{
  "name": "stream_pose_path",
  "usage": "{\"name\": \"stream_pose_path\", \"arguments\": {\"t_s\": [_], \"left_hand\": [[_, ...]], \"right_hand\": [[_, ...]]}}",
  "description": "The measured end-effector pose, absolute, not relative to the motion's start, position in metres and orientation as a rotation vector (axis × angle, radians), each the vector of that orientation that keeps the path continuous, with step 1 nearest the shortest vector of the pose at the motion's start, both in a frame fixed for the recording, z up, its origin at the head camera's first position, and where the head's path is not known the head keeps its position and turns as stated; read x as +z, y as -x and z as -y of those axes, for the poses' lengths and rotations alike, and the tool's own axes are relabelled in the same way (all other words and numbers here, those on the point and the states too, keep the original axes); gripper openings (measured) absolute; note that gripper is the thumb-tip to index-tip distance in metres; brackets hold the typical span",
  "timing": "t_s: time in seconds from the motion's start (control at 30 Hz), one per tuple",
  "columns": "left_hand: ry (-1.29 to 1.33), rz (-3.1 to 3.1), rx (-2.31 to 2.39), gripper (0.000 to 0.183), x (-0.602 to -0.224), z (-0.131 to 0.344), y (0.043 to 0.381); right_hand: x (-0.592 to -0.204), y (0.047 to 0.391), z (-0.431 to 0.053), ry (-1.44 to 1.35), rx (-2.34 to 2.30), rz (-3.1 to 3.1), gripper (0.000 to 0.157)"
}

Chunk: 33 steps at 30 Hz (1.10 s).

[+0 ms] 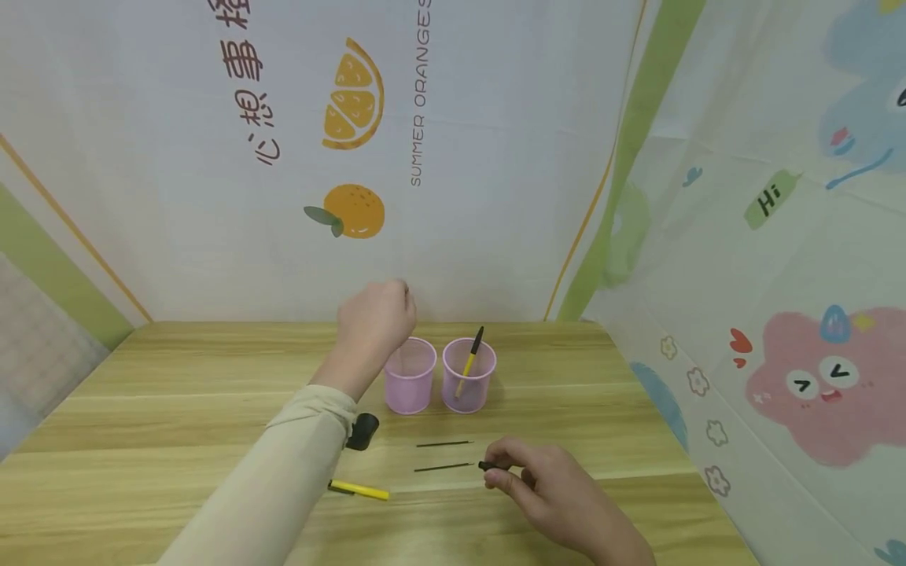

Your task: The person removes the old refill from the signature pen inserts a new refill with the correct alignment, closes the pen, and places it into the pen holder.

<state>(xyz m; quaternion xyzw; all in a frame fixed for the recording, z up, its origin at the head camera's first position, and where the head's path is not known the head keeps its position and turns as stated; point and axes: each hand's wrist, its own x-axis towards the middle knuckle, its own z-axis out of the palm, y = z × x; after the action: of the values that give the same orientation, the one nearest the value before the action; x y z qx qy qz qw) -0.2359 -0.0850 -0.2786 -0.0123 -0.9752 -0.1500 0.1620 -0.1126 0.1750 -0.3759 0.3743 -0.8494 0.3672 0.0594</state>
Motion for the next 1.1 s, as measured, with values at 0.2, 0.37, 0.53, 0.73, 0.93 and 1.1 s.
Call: {"name": "stream_pose_path", "arguments": {"t_s": [0.2,0.37,0.53,0.73,0.93,1.1], "left_hand": [[0.093,2.847,-0.38,0.019,-0.277,0.085,0.218],[0.199,2.883,-0.415,0.013,-0.284,0.087,0.199],[0.307,2.935,-0.488,0.017,-0.297,0.09,0.179],[0.451,2.999,-0.623,0.012,-0.313,0.095,0.155],[0.566,3.008,-0.748,0.011,-0.329,0.097,0.14],[0.532,2.988,-0.738,0.01,-0.343,0.098,0.128]], "right_hand": [[-0.376,0.113,-0.175,-1.133,1.111,2.568,0.005],[-0.377,0.113,-0.175,-1.125,1.11,2.569,0.005],[-0.377,0.113,-0.175,-1.122,1.102,2.565,0.005],[-0.378,0.113,-0.174,-1.131,1.115,2.554,0.005],[-0.379,0.113,-0.174,-1.138,1.141,2.564,0.005],[-0.379,0.113,-0.174,-1.133,1.15,2.574,0.005]]}}
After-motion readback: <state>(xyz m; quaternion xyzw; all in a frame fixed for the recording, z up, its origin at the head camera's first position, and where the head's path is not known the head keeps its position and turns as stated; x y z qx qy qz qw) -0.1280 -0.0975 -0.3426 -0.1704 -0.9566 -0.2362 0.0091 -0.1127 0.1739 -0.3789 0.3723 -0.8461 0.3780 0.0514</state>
